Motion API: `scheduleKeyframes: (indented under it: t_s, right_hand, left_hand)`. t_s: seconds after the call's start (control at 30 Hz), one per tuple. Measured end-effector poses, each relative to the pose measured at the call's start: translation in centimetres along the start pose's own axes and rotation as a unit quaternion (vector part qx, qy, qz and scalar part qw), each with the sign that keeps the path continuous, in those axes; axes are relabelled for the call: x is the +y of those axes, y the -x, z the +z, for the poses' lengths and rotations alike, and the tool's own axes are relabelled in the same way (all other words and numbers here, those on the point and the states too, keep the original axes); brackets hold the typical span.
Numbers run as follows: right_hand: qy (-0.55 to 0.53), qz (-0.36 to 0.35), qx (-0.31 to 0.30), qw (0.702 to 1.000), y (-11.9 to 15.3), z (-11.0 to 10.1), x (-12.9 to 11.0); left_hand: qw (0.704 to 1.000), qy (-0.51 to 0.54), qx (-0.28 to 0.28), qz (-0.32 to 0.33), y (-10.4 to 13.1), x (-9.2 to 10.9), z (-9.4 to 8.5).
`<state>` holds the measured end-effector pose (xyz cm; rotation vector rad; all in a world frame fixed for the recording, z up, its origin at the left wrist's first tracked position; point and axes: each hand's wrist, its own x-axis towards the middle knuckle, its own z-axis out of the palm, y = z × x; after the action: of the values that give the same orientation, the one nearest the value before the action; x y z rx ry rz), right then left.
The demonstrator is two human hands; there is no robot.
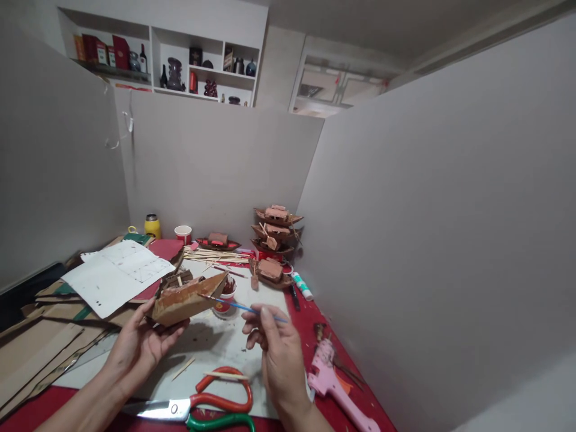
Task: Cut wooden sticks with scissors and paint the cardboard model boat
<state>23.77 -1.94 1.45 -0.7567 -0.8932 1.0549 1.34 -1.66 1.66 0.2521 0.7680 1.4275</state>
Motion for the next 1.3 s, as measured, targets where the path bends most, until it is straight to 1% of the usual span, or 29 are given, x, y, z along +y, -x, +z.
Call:
scheduleKeyframes:
  t_s: [0.13,0.2,0.27,0.4,0.47,0.6,0.73,0.83,0.9,0.93,1.03,1.1,1.17,1.3]
  right_hand:
    - [0.046,-0.002,-0.050,0.998,0.8,-0.3,1.0]
    - [0.056,-0.003,-0.069,0.996,1.1,-0.4,1.1]
    - [0.053,-0.023,-0.060,0.997,1.3,-0.5,0.9]
    - [0.039,-0.076,0.000,0.996,1.2,-0.5,0.2]
    - [0.053,-0.078,0.003,0.996,1.1,-0.6,0.2]
    - [0.097,-0.063,-0.039,0.992,1.6,-0.4,1.1]
    - [0.130,-0.046,-0.096,0.986,2.7,0.5,2.0]
    - [0.144,-0.044,-0.131,0.980,3.4,1.0,2.1]
    - [0.154,-0.074,-0.133,0.976,3.5,0.9,1.9]
    - [0.160,-0.100,-0.123,0.974,3.5,0.7,1.7]
    - [0.179,-0.189,-0.065,0.963,3.1,-0.2,1.3]
    - [0.207,-0.229,-0.036,0.951,2.9,-0.7,1.2]
    - [0.243,-0.254,-0.042,0.935,2.9,-1.1,1.3]
    - [0.286,-0.302,-0.095,0.905,3.2,-1.5,1.9]
  left_hand:
    - [1.000,-0.001,0.005,0.004,0.2,0.0,0.1]
    - [1.000,0.001,0.007,0.006,0.3,0.1,0.1]
    - [1.000,0.001,0.011,0.009,0.4,0.1,0.2]
    - [1.000,-0.004,0.013,0.005,0.5,0.1,0.4]
    - [1.000,-0.002,0.012,0.005,0.4,0.1,0.4]
    - [1.000,0.002,0.016,0.008,0.4,0.0,0.4]
    - [1.000,0.007,0.002,0.006,0.4,-0.1,0.4]
    - [1.000,0.010,0.000,0.014,0.4,-0.1,0.4]
    - [1.000,0.010,0.005,0.015,0.5,0.0,0.4]
    - [1.000,0.011,0.005,0.012,0.6,0.0,0.4]
    - [1.000,0.020,0.005,0.002,0.5,0.1,0.2]
    - [1.000,0.024,0.007,-0.003,0.4,0.1,0.1]
    - [1.000,0.026,0.008,-0.003,0.4,0.1,0.0]
    - [0.999,0.032,0.010,0.006,0.6,0.0,0.1]
